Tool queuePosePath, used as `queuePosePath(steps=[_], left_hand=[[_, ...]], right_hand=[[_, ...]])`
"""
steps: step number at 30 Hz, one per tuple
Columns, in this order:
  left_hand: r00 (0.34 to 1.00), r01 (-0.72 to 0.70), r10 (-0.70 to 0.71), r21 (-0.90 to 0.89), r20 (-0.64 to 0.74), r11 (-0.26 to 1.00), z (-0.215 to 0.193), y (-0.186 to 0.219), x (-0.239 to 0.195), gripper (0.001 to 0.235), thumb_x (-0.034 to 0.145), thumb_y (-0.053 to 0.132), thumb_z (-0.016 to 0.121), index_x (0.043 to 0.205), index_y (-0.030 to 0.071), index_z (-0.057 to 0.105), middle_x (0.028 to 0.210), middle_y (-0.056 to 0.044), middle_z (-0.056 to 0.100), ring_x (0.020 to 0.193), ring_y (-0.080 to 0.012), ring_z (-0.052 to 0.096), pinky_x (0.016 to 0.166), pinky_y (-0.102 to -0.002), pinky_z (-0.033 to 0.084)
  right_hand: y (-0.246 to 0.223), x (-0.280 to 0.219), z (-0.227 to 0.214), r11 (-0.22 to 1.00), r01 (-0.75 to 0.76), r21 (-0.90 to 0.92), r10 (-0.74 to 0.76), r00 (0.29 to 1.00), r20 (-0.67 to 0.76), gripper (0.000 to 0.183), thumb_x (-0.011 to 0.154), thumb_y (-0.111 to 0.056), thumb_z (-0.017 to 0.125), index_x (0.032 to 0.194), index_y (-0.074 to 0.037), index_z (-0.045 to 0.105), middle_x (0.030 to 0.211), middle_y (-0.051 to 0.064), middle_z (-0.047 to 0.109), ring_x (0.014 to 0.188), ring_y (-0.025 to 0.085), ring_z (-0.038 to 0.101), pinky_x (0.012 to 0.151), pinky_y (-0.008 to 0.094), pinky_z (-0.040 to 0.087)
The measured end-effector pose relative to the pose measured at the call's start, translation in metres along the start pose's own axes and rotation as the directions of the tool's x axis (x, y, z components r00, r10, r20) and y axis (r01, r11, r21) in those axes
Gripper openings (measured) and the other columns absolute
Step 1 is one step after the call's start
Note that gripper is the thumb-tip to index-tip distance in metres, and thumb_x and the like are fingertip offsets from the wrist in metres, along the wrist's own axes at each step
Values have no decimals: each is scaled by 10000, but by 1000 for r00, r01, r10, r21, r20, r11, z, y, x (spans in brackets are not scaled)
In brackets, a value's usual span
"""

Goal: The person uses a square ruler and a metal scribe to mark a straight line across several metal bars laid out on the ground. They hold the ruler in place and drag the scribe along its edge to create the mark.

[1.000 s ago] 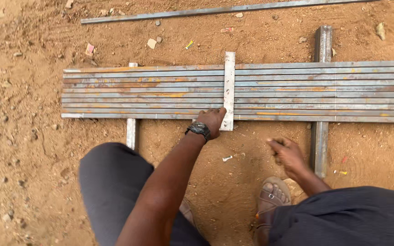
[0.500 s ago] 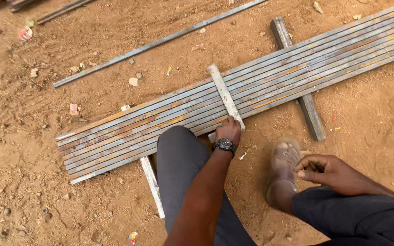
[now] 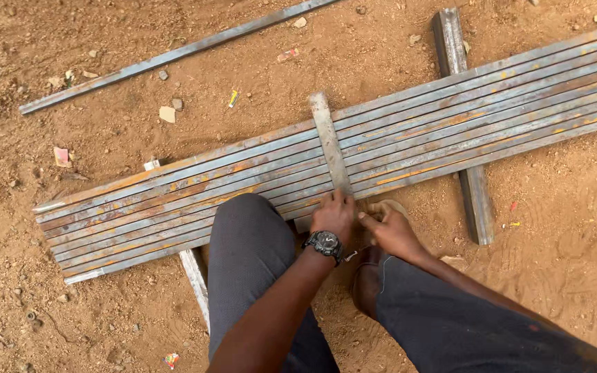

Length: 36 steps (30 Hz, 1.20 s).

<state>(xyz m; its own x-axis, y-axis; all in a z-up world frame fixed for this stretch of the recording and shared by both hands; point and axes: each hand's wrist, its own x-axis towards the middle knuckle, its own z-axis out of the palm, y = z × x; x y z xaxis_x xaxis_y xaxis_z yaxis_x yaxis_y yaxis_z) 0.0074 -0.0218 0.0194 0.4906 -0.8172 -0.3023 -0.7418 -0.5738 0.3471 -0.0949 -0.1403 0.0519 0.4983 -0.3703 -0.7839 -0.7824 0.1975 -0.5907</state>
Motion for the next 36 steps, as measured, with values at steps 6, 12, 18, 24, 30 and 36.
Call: queuePosePath(steps=[6, 12, 18, 24, 30, 36], left_hand=[[979, -50, 50, -8, 199, 999, -18, -8, 20, 502, 738, 117, 798, 1198, 42, 613, 1148, -139, 592, 1095, -328, 611, 723, -409, 625], [941, -104, 90, 27, 326, 994, -41, -16, 26, 618, 747, 259, 862, 1261, 74, 573, 1208, -121, 594, 1164, -315, 593, 773, -447, 618], [967, -27, 3, 91, 255, 995, -84, -68, 93, 1037, 721, 673, 805, 1484, 168, 316, 1495, -192, 303, 1354, -406, 361, 1034, -546, 407], [951, -42, 0, 128, 310, 991, -87, -96, 111, 1264, 706, 921, 587, 1640, 267, 42, 1718, -119, 24, 1556, -427, 73, 1229, -637, 93], [969, -57, 40, 62, 245, 996, -75, -102, 110, 1272, 716, 894, 617, 1646, 222, 68, 1716, -133, 61, 1546, -451, 113, 1206, -677, 91], [968, -45, 41, 13, 246, 999, -71, -107, 111, 1300, 674, 884, 670, 1642, 247, 80, 1717, -112, 81, 1543, -426, 142, 1206, -670, 88]], right_hand=[[26, 23, 14, 907, -151, 394, 138, 989, 61, 264, 974, -242, 680, 1143, -40, 696, 881, 81, 742, 684, 118, 693, 421, 226, 441], [25, 24, 30, 895, -82, 439, 99, 995, -17, 227, 960, -203, 690, 1118, -41, 701, 949, 33, 754, 751, 104, 748, 413, 216, 454], [20, 20, 32, 935, -85, 344, 112, 992, -61, 258, 951, -206, 689, 1155, -49, 702, 880, 27, 731, 616, 75, 671, 417, 226, 496], [25, 24, 29, 971, -141, 192, 152, 987, -47, 236, 962, -222, 689, 1121, -50, 713, 740, 55, 683, 496, 81, 565, 386, 246, 453], [32, 31, 29, 952, -150, 268, 165, 986, -33, 218, 933, -207, 703, 1088, -54, 714, 714, 16, 657, 486, 70, 543, 373, 247, 452], [34, 29, 31, 941, -127, 314, 148, 988, -43, 221, 932, -206, 714, 1092, -55, 718, 698, 3, 633, 485, 57, 516, 372, 229, 428]])
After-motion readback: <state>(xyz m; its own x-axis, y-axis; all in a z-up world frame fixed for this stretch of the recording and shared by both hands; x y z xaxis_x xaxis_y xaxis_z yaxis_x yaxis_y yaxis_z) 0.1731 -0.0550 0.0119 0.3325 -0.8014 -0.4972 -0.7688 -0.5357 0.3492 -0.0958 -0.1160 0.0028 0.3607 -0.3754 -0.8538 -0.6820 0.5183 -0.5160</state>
